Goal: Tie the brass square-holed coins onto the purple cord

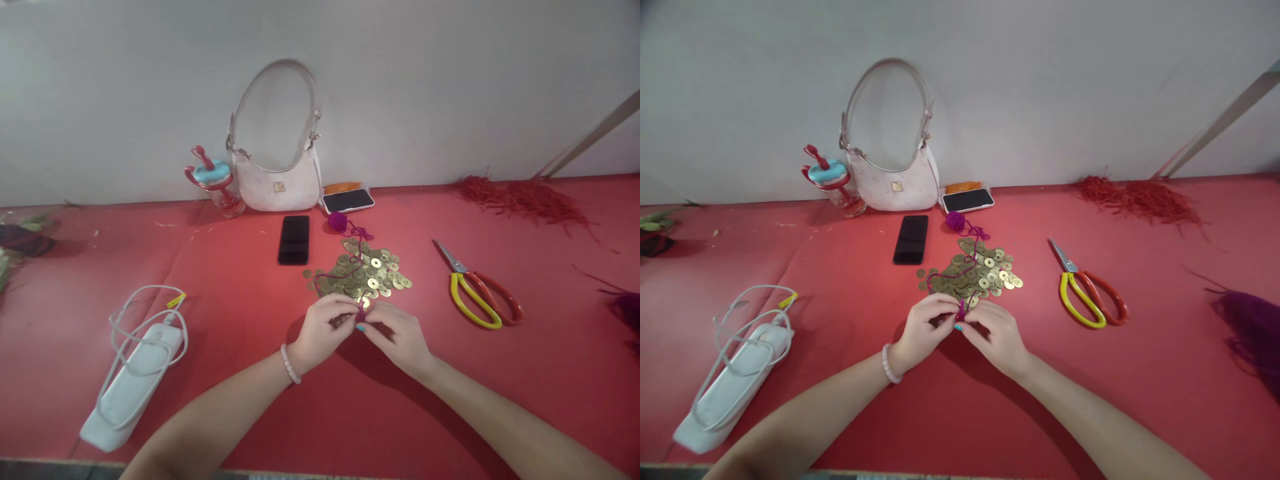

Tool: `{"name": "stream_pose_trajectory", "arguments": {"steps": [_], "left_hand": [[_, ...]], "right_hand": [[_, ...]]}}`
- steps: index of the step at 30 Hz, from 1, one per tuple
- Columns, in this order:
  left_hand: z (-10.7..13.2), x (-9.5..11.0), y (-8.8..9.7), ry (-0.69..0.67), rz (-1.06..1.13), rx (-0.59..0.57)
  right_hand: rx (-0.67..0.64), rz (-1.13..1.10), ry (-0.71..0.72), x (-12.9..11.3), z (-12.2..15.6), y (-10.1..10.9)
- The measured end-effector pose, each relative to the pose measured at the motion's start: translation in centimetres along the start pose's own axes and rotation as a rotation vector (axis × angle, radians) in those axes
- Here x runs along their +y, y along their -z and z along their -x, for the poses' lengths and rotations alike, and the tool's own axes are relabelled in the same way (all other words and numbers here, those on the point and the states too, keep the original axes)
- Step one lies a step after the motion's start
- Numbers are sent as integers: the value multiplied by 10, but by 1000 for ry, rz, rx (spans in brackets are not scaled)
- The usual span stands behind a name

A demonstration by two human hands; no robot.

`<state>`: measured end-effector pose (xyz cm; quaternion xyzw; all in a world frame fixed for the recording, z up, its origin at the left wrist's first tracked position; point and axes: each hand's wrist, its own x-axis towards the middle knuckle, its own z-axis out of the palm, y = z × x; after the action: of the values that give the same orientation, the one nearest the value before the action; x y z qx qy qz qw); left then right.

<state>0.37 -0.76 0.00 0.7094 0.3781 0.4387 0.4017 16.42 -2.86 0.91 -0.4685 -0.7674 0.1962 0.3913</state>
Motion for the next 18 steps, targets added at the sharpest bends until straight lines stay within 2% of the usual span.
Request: {"name": "stream_pose_trajectory", "arguments": {"steps": [5,10,13,18], "left_hand": [[1,-1,0,3,1,4],[0,-1,0,16,8,7],[1,-2,0,22,2,8],[0,-2,1,-1,-7,-3]], "right_hand": [[-12,-62,-167,2,3,-1],[-22,-313,-289,6,5,-6],[-50,-380,-321,7,5,-7],[-10,-397,-304,7,4,-4]]}}
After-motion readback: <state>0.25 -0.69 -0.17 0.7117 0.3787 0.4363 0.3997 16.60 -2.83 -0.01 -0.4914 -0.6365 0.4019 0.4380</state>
